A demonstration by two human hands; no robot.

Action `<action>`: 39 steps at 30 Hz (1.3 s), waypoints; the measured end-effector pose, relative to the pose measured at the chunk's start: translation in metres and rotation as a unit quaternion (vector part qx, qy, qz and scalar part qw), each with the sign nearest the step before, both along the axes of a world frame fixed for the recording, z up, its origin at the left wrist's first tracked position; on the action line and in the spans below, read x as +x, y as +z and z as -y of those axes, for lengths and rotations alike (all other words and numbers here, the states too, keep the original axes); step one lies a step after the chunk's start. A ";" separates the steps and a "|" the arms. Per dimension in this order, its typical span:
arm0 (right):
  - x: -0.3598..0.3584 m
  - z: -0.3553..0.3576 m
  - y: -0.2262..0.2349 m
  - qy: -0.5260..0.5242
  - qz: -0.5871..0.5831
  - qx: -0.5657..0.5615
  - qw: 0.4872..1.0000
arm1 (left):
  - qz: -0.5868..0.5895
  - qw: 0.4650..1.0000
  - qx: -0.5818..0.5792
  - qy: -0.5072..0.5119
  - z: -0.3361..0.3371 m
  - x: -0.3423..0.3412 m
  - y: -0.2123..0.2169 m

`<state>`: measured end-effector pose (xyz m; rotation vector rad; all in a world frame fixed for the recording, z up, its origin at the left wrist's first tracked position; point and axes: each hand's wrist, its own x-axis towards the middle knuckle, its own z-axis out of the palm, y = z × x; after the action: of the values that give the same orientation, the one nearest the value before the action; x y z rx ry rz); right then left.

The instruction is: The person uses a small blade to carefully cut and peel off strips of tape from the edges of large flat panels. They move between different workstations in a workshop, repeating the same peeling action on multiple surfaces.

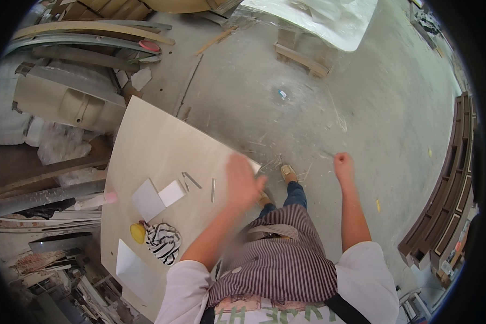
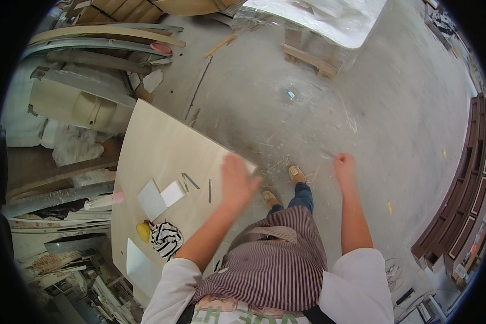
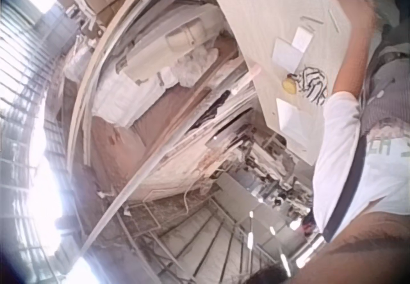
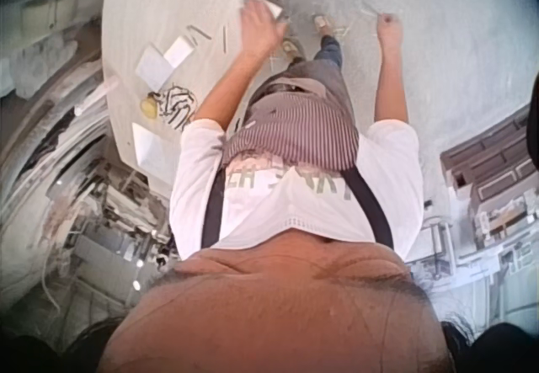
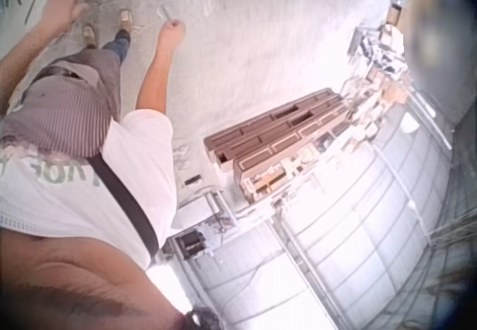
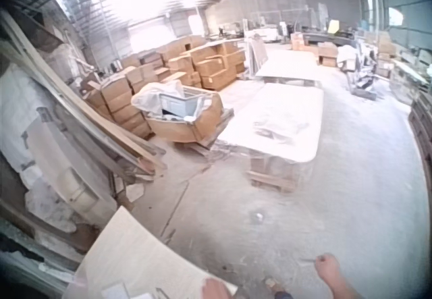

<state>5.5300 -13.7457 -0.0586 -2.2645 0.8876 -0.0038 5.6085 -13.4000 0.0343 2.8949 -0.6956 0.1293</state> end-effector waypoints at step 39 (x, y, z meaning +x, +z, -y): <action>0.263 -0.245 0.019 0.446 0.079 0.516 0.727 | -0.042 0.889 -0.122 0.440 -0.012 0.108 0.018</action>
<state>5.7931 -13.5002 -0.0395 -1.3397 -0.3681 0.5761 5.7167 -13.3879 0.0522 2.6977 0.6443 0.1735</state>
